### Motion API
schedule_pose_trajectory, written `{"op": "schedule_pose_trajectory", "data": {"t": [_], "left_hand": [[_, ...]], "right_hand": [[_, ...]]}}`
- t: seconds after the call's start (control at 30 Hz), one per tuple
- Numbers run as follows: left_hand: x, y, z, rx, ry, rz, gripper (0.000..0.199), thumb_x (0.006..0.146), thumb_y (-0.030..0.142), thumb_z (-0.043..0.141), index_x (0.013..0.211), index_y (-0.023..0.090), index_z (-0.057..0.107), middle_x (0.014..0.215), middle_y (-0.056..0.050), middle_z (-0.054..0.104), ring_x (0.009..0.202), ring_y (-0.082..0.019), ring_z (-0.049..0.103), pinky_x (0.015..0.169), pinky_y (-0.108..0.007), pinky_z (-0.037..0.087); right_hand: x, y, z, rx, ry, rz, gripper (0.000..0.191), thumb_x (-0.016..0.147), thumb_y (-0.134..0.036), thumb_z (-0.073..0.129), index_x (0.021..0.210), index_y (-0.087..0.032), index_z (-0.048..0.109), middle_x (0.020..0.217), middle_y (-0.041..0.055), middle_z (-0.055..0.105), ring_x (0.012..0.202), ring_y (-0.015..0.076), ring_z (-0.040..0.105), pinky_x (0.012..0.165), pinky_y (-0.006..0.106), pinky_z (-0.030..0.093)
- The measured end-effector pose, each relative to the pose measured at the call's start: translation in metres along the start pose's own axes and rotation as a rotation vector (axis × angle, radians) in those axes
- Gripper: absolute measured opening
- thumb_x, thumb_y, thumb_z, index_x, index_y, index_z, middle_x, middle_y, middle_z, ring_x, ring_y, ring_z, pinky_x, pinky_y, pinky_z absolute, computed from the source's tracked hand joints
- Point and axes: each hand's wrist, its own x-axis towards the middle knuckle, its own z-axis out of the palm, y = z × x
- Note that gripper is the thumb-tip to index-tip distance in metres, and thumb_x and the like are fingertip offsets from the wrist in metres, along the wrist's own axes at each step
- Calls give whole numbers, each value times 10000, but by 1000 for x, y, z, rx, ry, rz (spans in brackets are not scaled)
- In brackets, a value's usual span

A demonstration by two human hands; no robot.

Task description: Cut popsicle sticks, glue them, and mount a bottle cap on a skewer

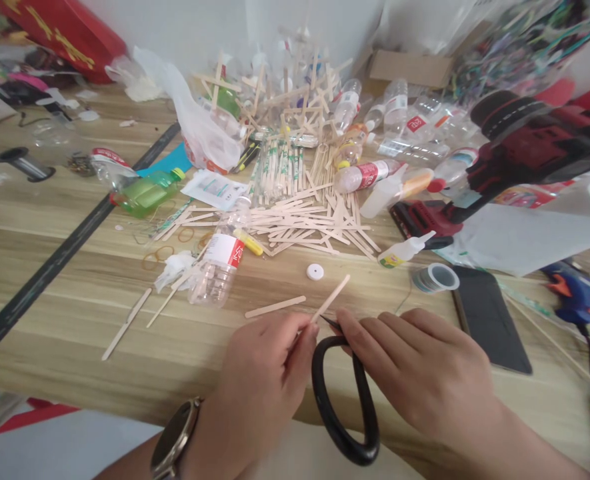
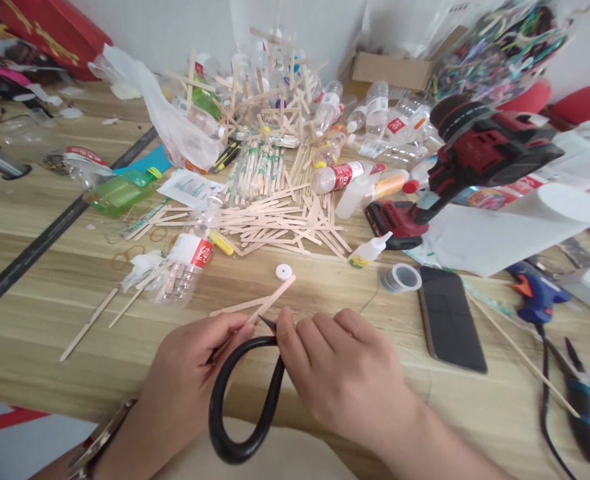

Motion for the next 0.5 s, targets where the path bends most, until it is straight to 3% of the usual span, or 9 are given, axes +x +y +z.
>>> {"op": "schedule_pose_trajectory", "data": {"t": [0.3,0.5], "left_hand": [[2,6,-4,31,-32,14,265,958,217,437,714,216,541,599,25,625,513,-120,542,489,-217,358],[1,7,-7,28,-72,77,199,947,189,433,780,213,539,647,7,648,560,-138,587,504,-229,383]], "right_hand": [[6,7,-7,-100,-13,-129,356,946,-22,330,984,-31,684,634,67,677,517,162,525,536,348,303],[11,16,-9,-95,-32,-242,329,925,-18,372,972,-45,696,668,74,690,546,167,556,513,334,342]]}}
